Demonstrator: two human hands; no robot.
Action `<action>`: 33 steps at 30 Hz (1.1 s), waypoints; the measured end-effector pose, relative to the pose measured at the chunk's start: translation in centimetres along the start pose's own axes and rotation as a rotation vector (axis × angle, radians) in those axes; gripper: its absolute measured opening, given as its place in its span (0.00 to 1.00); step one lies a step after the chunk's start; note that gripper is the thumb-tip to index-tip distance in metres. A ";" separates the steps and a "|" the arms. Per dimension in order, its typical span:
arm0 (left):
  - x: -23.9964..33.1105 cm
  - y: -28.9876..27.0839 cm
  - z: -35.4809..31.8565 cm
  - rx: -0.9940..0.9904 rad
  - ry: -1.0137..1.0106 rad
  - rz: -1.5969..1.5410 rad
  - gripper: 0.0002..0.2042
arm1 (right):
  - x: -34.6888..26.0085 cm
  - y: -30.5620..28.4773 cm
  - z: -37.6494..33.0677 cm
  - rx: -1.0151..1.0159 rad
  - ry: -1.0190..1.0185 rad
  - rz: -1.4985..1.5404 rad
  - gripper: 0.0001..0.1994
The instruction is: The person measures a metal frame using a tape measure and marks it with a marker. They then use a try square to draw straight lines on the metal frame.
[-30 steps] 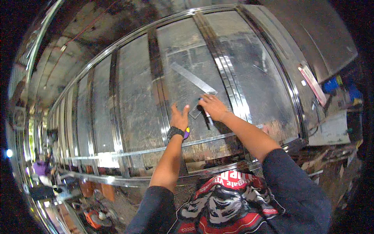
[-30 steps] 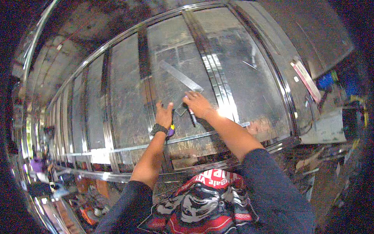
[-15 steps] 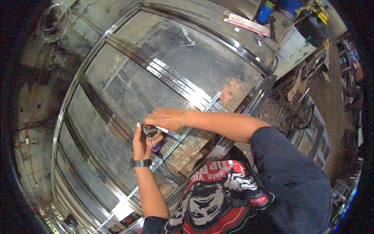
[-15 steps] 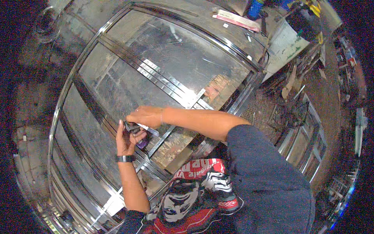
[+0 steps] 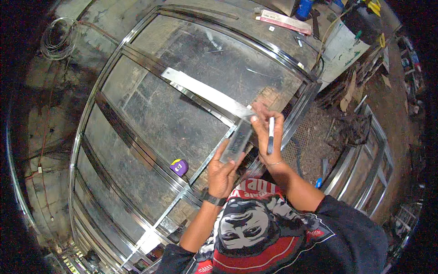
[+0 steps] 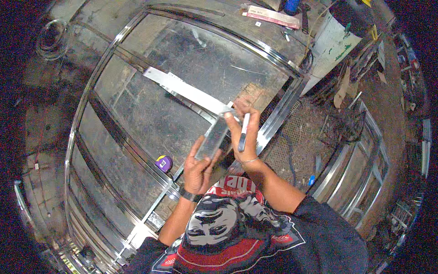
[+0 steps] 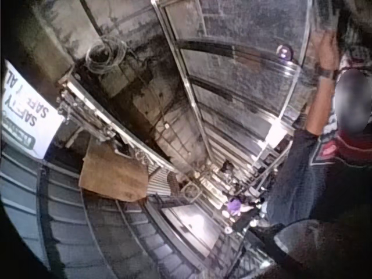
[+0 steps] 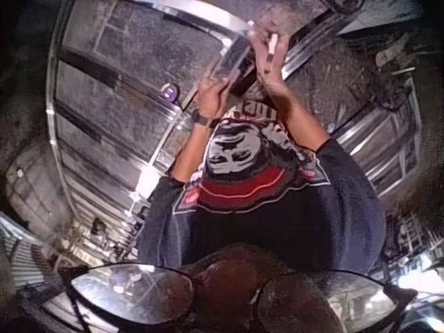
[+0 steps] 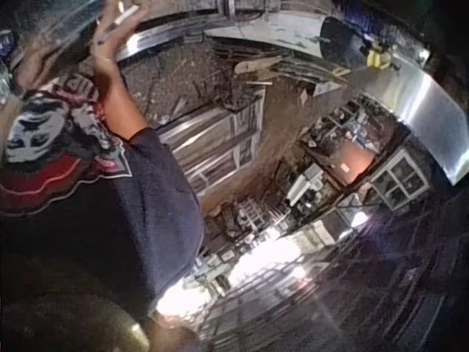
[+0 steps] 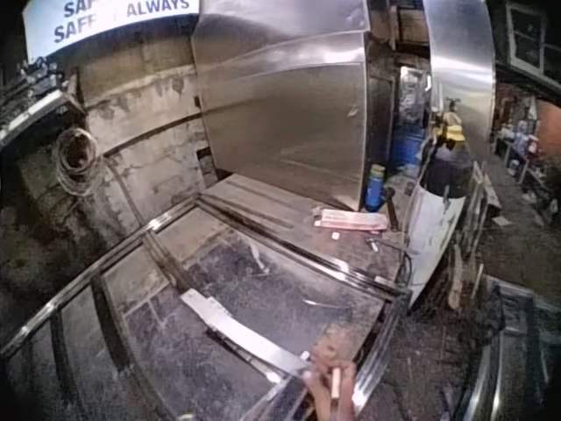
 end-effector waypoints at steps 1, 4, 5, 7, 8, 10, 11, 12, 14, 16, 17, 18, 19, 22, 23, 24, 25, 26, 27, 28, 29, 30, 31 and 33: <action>-1.1 1.0 1.0 -0.027 0.000 -0.035 0.37 | 2.2 -2.5 0.5 0.088 0.040 -0.055 0.21; -3.6 3.3 2.6 -0.028 -0.056 -0.008 0.37 | 3.1 -3.6 0.3 0.317 0.489 0.323 0.20; -4.3 3.9 3.3 -0.064 -0.056 0.100 0.37 | 4.3 -5.2 0.9 0.293 0.433 0.304 0.20; -4.1 3.0 4.6 -0.017 0.062 0.642 0.36 | 5.4 -6.8 1.6 0.266 0.382 0.310 0.19; -3.8 2.2 5.7 0.003 0.132 0.911 0.36 | 5.0 -6.8 2.3 0.254 0.380 0.335 0.19; 0.0 -1.4 8.2 0.402 0.205 1.216 0.30 | 5.1 -7.1 2.9 0.243 0.386 0.354 0.19; 1.2 -4.3 10.2 0.532 0.333 1.244 0.28 | 5.2 -7.1 2.8 0.225 0.406 0.341 0.19; 1.1 -4.3 11.7 0.512 0.350 1.411 0.26 | 5.3 -7.2 2.8 0.210 0.421 0.333 0.19; 1.4 -2.8 14.7 0.451 0.415 1.744 0.22 | 6.3 -7.3 1.8 0.201 0.493 0.371 0.20; 0.7 -3.2 17.1 0.333 0.276 1.695 0.16 | 7.4 -7.0 1.4 0.168 0.501 0.420 0.21; 0.3 -3.3 18.3 0.269 0.205 1.671 0.14 | 8.0 -6.8 1.2 0.157 0.517 0.425 0.21; 0.1 -4.1 19.1 0.216 0.005 1.442 0.13 | 8.4 -6.8 0.7 0.154 0.535 0.427 0.20; 0.1 -4.9 19.4 0.168 -0.184 1.206 0.12 | 8.8 -6.6 0.1 0.150 0.553 0.430 0.20; -0.5 -3.5 18.4 0.034 -0.446 0.753 0.09 | 9.1 -5.8 -1.0 0.142 0.593 0.493 0.21; -0.1 -2.2 17.6 0.023 -0.457 0.766 0.08 | 8.7 -5.3 -1.1 0.117 0.584 0.519 0.21; 0.1 -1.4 16.8 0.009 -0.471 0.777 0.08 | 8.3 -4.8 -1.4 0.095 0.573 0.542 0.20; -0.2 -1.1 16.3 0.018 -0.497 0.745 0.08 | 7.9 -4.2 -1.6 0.073 0.561 0.565 0.20; 0.0 -1.0 16.0 0.061 -0.461 0.689 0.09 | 7.2 -3.5 -1.8 0.070 0.580 0.613 0.19; 0.0 -1.0 15.6 0.100 -0.427 0.630 0.09 | 6.4 -2.8 -1.9 0.068 0.599 0.655 0.19; 0.3 -0.9 15.3 0.140 -0.394 0.571 0.09 | 6.1 -2.1 -2.1 0.066 0.617 0.698 0.18; 1.0 -0.5 14.9 0.145 -0.369 0.602 0.11 | 5.6 -1.4 -2.1 0.053 0.588 0.715 0.19; 1.3 -0.1 14.7 0.149 -0.349 0.644 0.11 | 5.4 -1.1 -2.1 0.070 0.589 0.717 0.19; 1.6 0.3 14.6 0.152 -0.328 0.685 0.11 | 5.1 -1.1 -2.1 0.088 0.590 0.718 0.19; 2.5 2.3 14.2 0.155 -0.231 0.675 0.13 | 4.6 -0.7 -1.9 0.111 0.565 0.740 0.20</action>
Point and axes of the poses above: each hand's wrist, its own z-axis towards the middle knuckle, its own y-axis out of the palm, x = y × z, the point moved 9 cm from there along z, towards the middle knuckle, and after that the axes turned 11 degrees about -y, right-handed, at the moved point
